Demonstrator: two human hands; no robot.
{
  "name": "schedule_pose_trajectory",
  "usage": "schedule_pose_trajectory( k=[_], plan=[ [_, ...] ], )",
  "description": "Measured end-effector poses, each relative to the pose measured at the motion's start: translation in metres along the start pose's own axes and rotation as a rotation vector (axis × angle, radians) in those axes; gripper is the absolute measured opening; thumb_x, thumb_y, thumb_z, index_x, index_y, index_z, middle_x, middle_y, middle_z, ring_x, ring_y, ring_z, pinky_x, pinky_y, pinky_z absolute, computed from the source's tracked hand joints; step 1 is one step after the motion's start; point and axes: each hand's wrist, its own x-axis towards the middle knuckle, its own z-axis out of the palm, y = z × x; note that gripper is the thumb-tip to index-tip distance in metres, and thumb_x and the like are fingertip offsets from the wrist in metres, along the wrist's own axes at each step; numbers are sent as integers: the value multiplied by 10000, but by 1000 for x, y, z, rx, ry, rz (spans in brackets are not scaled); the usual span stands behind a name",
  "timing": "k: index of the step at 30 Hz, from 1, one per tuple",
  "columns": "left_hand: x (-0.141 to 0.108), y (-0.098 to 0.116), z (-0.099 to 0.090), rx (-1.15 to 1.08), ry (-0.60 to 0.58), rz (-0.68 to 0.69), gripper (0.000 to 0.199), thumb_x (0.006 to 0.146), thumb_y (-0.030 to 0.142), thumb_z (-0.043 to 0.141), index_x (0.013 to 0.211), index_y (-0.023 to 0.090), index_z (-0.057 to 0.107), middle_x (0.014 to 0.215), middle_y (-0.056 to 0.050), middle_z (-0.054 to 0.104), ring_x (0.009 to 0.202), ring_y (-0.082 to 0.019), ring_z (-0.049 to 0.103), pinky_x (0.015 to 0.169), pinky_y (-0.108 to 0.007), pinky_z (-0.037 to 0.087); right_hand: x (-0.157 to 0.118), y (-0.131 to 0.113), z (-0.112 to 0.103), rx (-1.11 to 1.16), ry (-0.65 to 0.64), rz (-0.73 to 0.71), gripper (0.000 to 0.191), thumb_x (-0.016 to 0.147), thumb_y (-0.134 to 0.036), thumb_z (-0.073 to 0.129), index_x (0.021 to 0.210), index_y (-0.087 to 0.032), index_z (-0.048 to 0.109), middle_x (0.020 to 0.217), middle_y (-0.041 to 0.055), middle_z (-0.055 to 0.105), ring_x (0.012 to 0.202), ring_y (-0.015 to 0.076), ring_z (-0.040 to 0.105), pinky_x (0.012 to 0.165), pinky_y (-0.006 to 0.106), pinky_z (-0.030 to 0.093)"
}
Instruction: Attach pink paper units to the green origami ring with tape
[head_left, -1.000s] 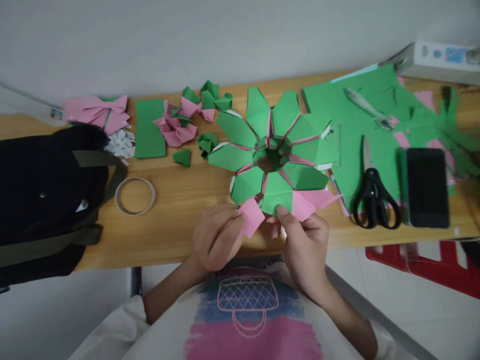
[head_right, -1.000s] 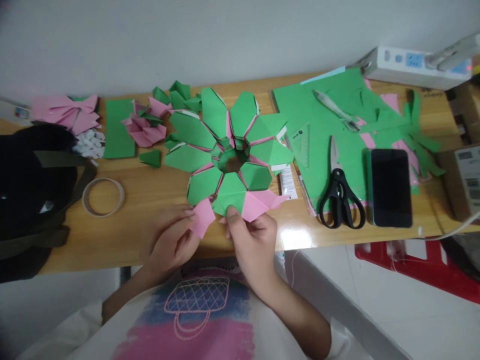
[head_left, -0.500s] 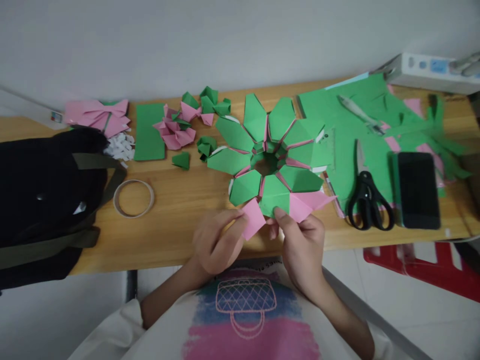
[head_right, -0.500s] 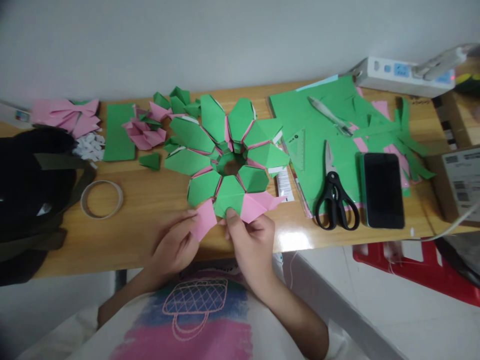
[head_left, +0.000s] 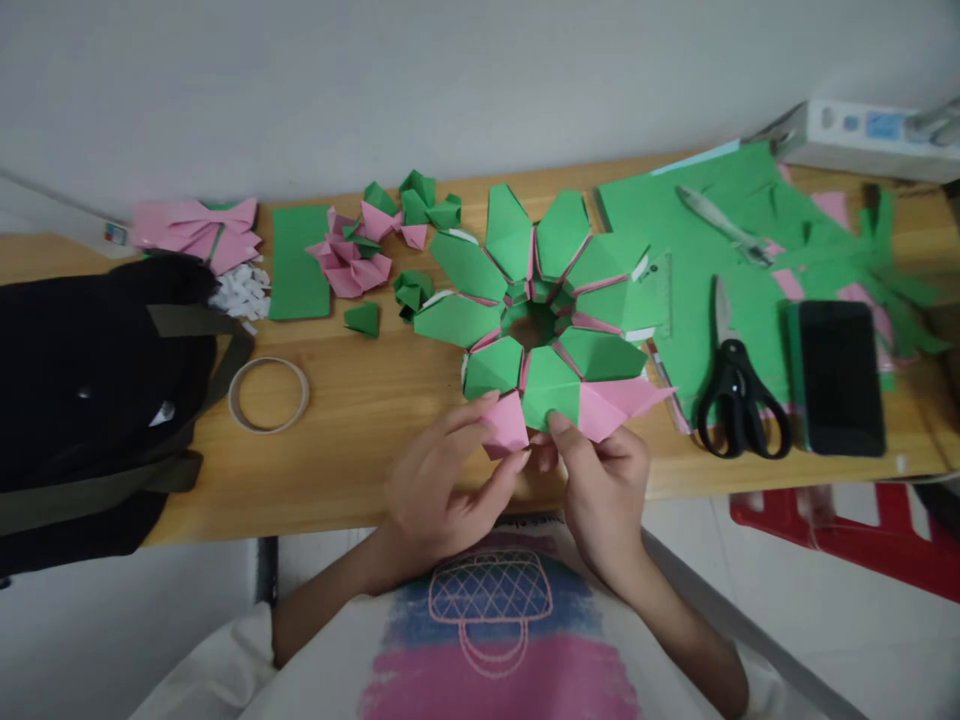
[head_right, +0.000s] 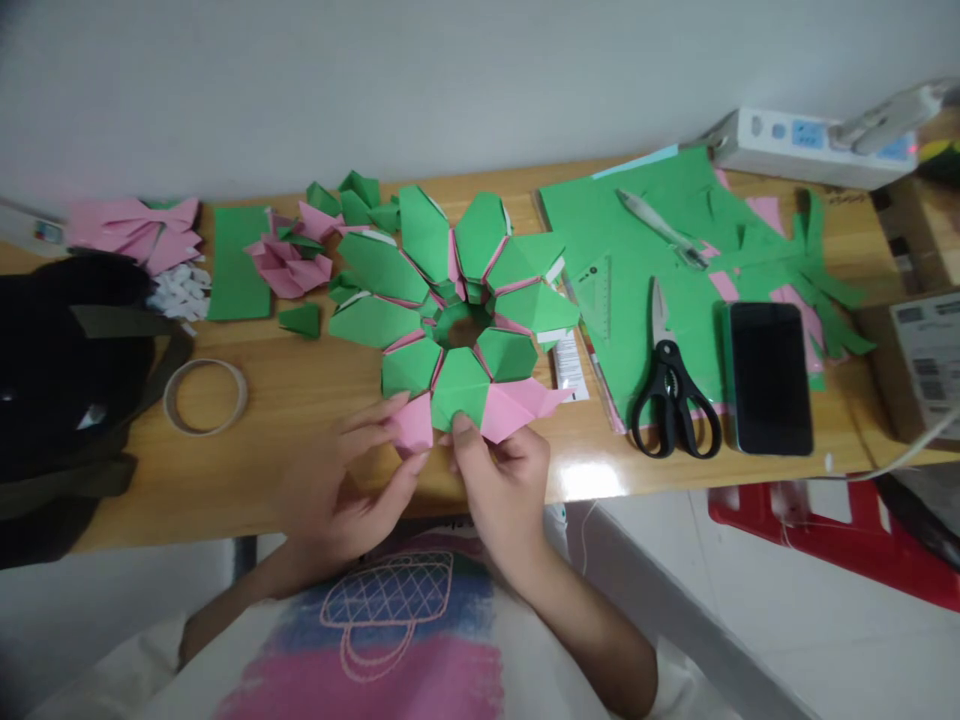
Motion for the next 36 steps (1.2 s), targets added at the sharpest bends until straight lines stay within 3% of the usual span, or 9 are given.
schedule_pose_trajectory(
  k=[5, 10, 14, 19, 24, 36],
  plan=[
    [1, 3, 1, -89, 24, -87, 242, 789, 216, 746, 957, 207, 571, 946, -51, 742, 851, -164, 723, 705, -266, 617, 1, 1, 0, 9, -9, -23, 304, 786, -282, 649, 504, -188, 584, 461, -22, 573, 432, 98, 510, 435, 217, 409],
    [6, 4, -5, -102, -137, -270, 264, 797, 300, 742, 1004, 229, 595, 880, -10, 732, 687, -138, 687, 616, -262, 603, 3, 1, 0, -21, -16, -48, 302, 772, -283, 646, 495, -187, 578, 456, -23, 565, 427, 99, 498, 431, 220, 389],
    [12, 4, -9, 12, -177, -187, 208, 844, 350, 691, 996, 249, 589, 833, -12, 729, 727, -186, 701, 630, -316, 609, 2, 5, -2, -14, -40, -68, 324, 791, -332, 658, 514, -185, 572, 478, -28, 551, 449, 96, 477, 454, 228, 376],
    [13, 4, -9, 92, -147, -117, 181, 879, 363, 638, 1016, 251, 600, 821, -24, 729, 743, -206, 715, 645, -344, 616, 1, 15, -4, 146, -42, -2, 407, 853, -463, 620, 553, -196, 551, 504, -25, 544, 479, 111, 495, 486, 248, 394],
    [11, 3, -9, 111, -110, -34, 221, 857, 313, 675, 1044, 218, 605, 848, -28, 749, 738, -189, 724, 660, -308, 609, 3, 17, -1, 261, -26, 71, 356, 800, -354, 714, 551, -196, 514, 468, -61, 489, 441, 85, 440, 462, 230, 362],
    [9, 5, -12, 155, -114, -12, 279, 838, 312, 703, 1053, 192, 573, 916, -45, 758, 840, -171, 718, 767, -273, 574, 3, 9, 4, 76, 27, -7, 340, 761, -318, 698, 515, -185, 504, 469, -57, 487, 444, 78, 427, 454, 212, 342]
  ],
)
